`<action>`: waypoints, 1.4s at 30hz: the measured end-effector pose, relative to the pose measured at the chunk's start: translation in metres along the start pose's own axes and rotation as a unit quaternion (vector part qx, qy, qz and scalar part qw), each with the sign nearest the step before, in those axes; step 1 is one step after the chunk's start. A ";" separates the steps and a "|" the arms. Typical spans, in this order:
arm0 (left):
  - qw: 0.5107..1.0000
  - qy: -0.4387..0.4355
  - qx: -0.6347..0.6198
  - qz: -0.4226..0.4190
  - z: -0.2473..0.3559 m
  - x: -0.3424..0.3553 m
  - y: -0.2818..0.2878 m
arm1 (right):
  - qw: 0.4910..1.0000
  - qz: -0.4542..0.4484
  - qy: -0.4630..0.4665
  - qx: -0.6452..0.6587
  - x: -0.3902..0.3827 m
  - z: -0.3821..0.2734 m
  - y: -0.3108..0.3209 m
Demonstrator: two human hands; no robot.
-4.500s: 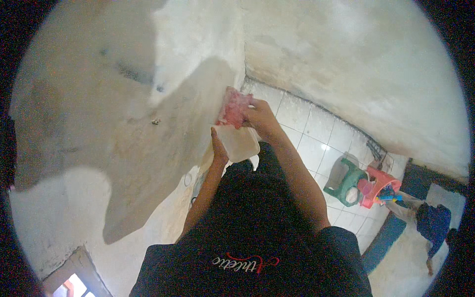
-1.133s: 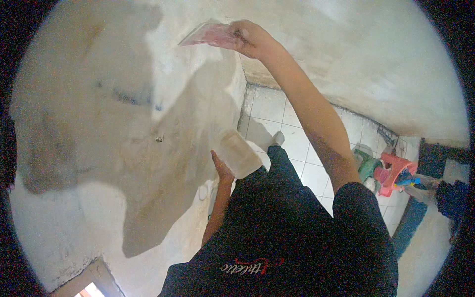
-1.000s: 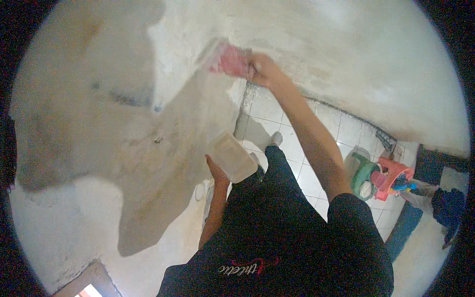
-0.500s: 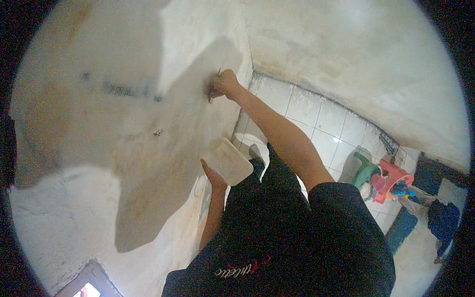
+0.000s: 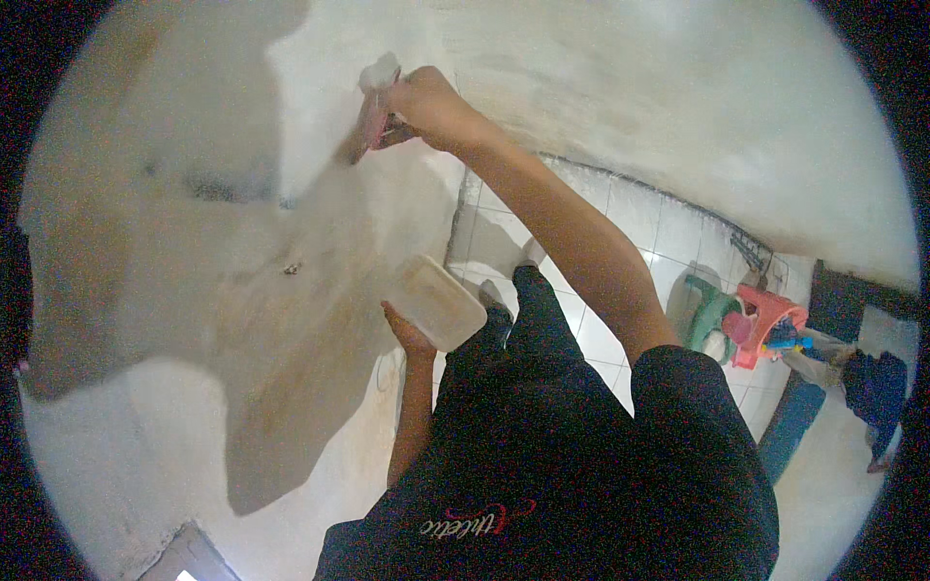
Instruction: The person uses a scraper to apply and smooth putty or filler onto a wall, dipping the scraper into a small container between strokes to gather more material.
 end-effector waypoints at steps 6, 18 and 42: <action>0.997 0.017 0.055 0.058 0.030 -0.035 -0.033 | 0.972 0.141 0.013 -0.188 -0.029 0.054 0.069; 0.991 0.019 0.067 0.111 0.028 -0.046 0.013 | 0.976 0.148 -0.056 -0.151 0.006 0.204 0.032; 0.992 0.013 0.060 0.109 0.022 -0.029 -0.023 | 0.931 0.225 -0.046 -0.285 0.065 0.238 0.134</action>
Point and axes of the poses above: each hand's wrist, its own x-axis towards the middle knuckle, its own y-axis out of the back of the hand, z = x × y, the point moved 4 cm from there along x, towards the middle knuckle, and after that the axes turned 6 degrees about x, right-handed, at the moved point
